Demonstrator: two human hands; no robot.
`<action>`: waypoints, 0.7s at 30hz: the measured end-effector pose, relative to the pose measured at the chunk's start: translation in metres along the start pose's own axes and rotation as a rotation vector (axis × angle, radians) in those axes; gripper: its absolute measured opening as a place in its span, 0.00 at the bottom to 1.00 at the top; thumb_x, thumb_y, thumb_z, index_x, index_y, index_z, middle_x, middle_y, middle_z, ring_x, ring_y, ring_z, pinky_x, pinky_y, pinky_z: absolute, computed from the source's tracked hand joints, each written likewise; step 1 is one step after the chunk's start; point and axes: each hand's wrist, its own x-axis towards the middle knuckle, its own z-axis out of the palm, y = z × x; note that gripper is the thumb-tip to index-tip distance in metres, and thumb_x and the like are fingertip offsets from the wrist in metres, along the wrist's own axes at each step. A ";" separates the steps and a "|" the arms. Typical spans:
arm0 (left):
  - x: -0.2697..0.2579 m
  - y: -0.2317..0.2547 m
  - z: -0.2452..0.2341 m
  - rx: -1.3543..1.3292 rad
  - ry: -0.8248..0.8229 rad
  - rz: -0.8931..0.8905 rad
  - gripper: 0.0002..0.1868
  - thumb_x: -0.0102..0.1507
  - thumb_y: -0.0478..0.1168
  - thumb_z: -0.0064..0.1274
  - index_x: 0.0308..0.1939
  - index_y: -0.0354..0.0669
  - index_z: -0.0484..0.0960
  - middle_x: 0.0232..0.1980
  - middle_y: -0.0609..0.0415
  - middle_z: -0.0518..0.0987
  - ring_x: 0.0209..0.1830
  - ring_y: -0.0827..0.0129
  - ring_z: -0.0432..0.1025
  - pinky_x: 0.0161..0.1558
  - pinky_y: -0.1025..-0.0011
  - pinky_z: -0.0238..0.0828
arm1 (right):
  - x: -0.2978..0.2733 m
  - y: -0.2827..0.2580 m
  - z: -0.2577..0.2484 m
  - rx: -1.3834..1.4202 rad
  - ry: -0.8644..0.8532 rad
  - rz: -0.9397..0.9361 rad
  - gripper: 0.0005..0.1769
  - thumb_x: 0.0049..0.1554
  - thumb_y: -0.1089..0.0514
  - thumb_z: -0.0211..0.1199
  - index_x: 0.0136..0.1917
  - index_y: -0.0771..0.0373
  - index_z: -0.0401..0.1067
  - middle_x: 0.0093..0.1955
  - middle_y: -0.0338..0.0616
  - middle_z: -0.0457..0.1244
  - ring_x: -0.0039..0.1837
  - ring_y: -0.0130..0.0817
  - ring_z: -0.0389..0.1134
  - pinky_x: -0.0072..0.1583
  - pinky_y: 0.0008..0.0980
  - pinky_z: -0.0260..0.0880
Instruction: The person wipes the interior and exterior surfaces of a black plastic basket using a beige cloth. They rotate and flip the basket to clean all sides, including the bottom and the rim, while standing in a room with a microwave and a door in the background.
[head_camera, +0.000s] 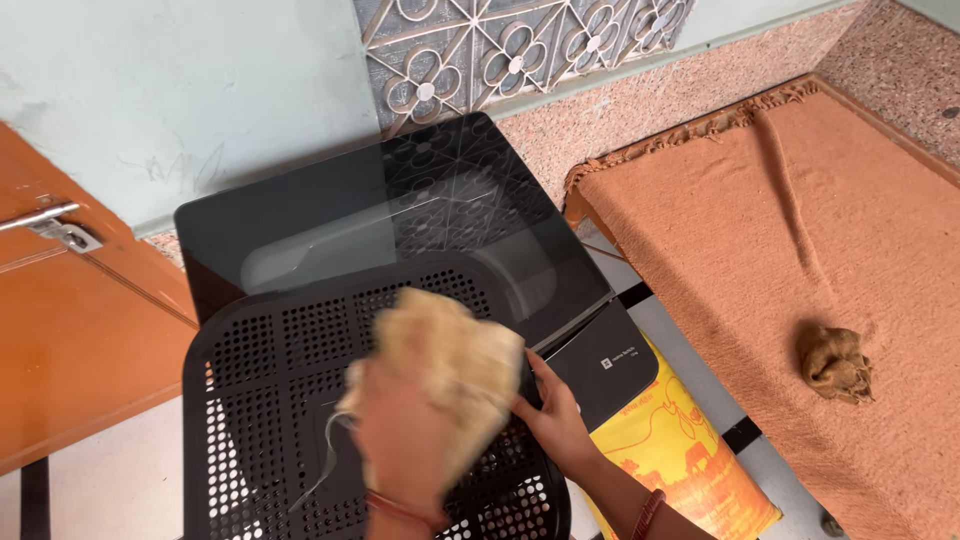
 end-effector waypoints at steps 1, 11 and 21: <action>-0.013 0.003 0.004 -0.025 0.033 0.110 0.38 0.53 0.50 0.58 0.69 0.60 0.70 0.54 0.47 0.75 0.51 0.56 0.72 0.37 0.64 0.80 | 0.001 0.002 -0.002 -0.015 -0.014 -0.033 0.38 0.56 0.63 0.63 0.77 0.70 0.55 0.69 0.52 0.65 0.70 0.36 0.65 0.69 0.34 0.64; -0.050 -0.132 -0.032 0.091 0.201 -0.245 0.42 0.49 0.45 0.62 0.69 0.66 0.71 0.54 0.43 0.75 0.50 0.48 0.73 0.41 0.57 0.78 | -0.005 -0.010 0.005 -0.034 0.029 0.035 0.36 0.58 0.62 0.61 0.77 0.66 0.54 0.61 0.48 0.69 0.60 0.30 0.71 0.59 0.31 0.73; -0.133 0.014 0.014 -0.218 0.026 0.194 0.46 0.44 0.44 0.63 0.69 0.69 0.71 0.53 0.43 0.75 0.53 0.46 0.72 0.48 0.55 0.75 | -0.001 0.003 0.002 0.141 -0.027 -0.071 0.35 0.60 0.64 0.60 0.77 0.70 0.53 0.59 0.48 0.69 0.58 0.29 0.70 0.59 0.29 0.71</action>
